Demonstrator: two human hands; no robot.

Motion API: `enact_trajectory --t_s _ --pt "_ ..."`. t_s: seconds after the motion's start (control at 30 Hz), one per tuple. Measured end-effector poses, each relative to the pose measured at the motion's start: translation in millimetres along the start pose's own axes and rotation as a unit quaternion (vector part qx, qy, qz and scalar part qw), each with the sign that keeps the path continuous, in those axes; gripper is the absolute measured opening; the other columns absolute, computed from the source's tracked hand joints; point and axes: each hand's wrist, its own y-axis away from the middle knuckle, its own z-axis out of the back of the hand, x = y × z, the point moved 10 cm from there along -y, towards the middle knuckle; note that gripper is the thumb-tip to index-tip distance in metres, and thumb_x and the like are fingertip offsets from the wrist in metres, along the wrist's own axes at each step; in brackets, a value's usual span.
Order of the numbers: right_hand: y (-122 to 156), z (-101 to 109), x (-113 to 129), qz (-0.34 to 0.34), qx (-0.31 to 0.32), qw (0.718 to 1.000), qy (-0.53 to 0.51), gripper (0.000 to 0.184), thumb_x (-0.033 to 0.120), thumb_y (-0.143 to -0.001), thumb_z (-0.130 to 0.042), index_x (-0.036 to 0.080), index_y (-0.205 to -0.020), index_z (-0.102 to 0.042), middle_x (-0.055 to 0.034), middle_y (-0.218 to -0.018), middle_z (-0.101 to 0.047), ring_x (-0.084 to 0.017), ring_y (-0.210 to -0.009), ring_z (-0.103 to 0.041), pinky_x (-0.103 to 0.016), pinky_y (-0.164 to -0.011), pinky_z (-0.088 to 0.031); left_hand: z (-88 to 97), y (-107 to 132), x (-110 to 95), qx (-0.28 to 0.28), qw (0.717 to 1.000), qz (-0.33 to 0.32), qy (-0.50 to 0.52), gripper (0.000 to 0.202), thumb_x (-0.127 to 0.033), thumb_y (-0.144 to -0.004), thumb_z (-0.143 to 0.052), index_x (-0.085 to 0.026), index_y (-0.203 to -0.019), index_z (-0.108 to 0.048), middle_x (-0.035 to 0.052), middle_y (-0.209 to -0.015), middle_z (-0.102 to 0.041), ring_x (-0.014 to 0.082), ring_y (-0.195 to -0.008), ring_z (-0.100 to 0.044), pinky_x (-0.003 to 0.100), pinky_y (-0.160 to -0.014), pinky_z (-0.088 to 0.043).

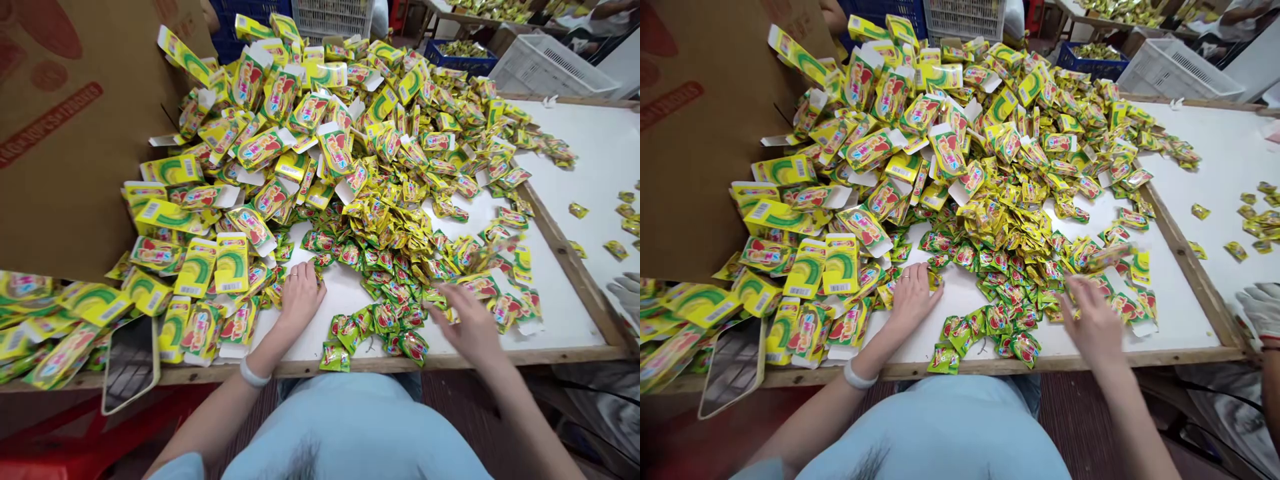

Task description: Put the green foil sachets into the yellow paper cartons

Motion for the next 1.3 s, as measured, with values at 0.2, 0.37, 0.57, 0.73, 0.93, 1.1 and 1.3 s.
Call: enact_trajectory --t_s 0.2,0.37,0.57,0.73,0.93,1.1,1.3 --pt "10 -102 62 0.017 0.156 0.987 -0.016 0.017 0.038 -0.094 -0.057 0.022 -0.097 -0.059 -0.0091 -0.096 -0.063 -0.026 -0.084 -0.065 -0.033 -0.061 -0.050 12.8 -2 18 0.023 0.994 -0.003 0.103 0.042 -0.012 -0.088 -0.045 -0.008 -0.127 -0.056 0.0208 -0.122 -0.066 0.0307 -0.114 -0.062 0.047 -0.101 -0.048" --pt "-6 -98 55 -0.129 0.141 0.910 -0.368 0.026 0.039 -0.083 -0.071 0.025 -0.091 -0.050 0.0021 -0.076 -0.057 -0.018 -0.067 -0.062 -0.030 -0.059 -0.052 17.5 2 28 -0.018 0.885 0.088 0.456 0.044 -0.020 -0.085 -0.050 -0.014 -0.128 -0.059 0.0138 -0.125 -0.068 0.0245 -0.116 -0.064 0.041 -0.102 -0.050" --pt "-13 -126 76 -0.304 0.036 0.656 -0.690 0.046 0.038 -0.067 -0.087 0.025 -0.090 -0.049 0.0058 -0.083 -0.059 -0.011 -0.067 -0.062 -0.021 -0.054 -0.054 18.6 17 -21 -0.090 0.773 0.133 0.614 0.046 -0.031 -0.089 -0.055 -0.016 -0.133 -0.054 0.0157 -0.140 -0.058 0.0236 -0.127 -0.057 0.037 -0.103 -0.049" --pt "-23 -135 101 -0.315 -0.032 0.640 -0.700 0.046 0.042 -0.068 -0.085 0.024 -0.087 -0.047 0.0073 -0.076 -0.058 -0.007 -0.054 -0.055 -0.017 -0.041 -0.046 23.7 30 -46 -0.102 0.752 0.110 0.642 0.044 -0.033 -0.094 -0.053 -0.021 -0.136 -0.051 0.0131 -0.141 -0.057 0.0227 -0.130 -0.055 0.036 -0.106 -0.048" --pt "-35 -136 113 -0.268 -0.012 0.716 -0.644 0.053 0.050 -0.068 -0.083 0.025 -0.080 -0.038 0.0092 -0.067 -0.058 -0.007 -0.037 -0.051 -0.021 -0.035 -0.045 18.7 35 -54 -0.043 0.675 0.127 0.725 0.052 -0.046 -0.091 -0.059 -0.020 -0.136 -0.055 0.0136 -0.139 -0.060 0.0262 -0.118 -0.064 0.037 -0.096 -0.056" --pt "-34 -138 109 -0.251 0.046 0.739 -0.624 0.051 0.059 -0.069 -0.079 0.024 -0.080 -0.042 0.0078 -0.060 -0.056 -0.011 -0.039 -0.053 -0.023 -0.036 -0.046 11.2 25 -50 -0.024 0.675 0.156 0.721 0.050 -0.039 -0.078 -0.077 -0.018 -0.122 -0.065 0.0113 -0.121 -0.072 0.0242 -0.106 -0.070 0.034 -0.093 -0.057" --pt "-43 -105 90 -0.125 0.038 0.869 -0.478 0.047 0.040 -0.078 -0.078 0.025 -0.118 -0.059 -0.0061 -0.113 -0.063 -0.018 -0.095 -0.063 -0.027 -0.072 -0.057 11.5 18 -50 -0.030 0.671 0.127 0.730 0.028 -0.031 -0.078 -0.077 -0.018 -0.103 -0.071 0.0082 -0.107 -0.076 0.0216 -0.103 -0.070 0.034 -0.095 -0.055"
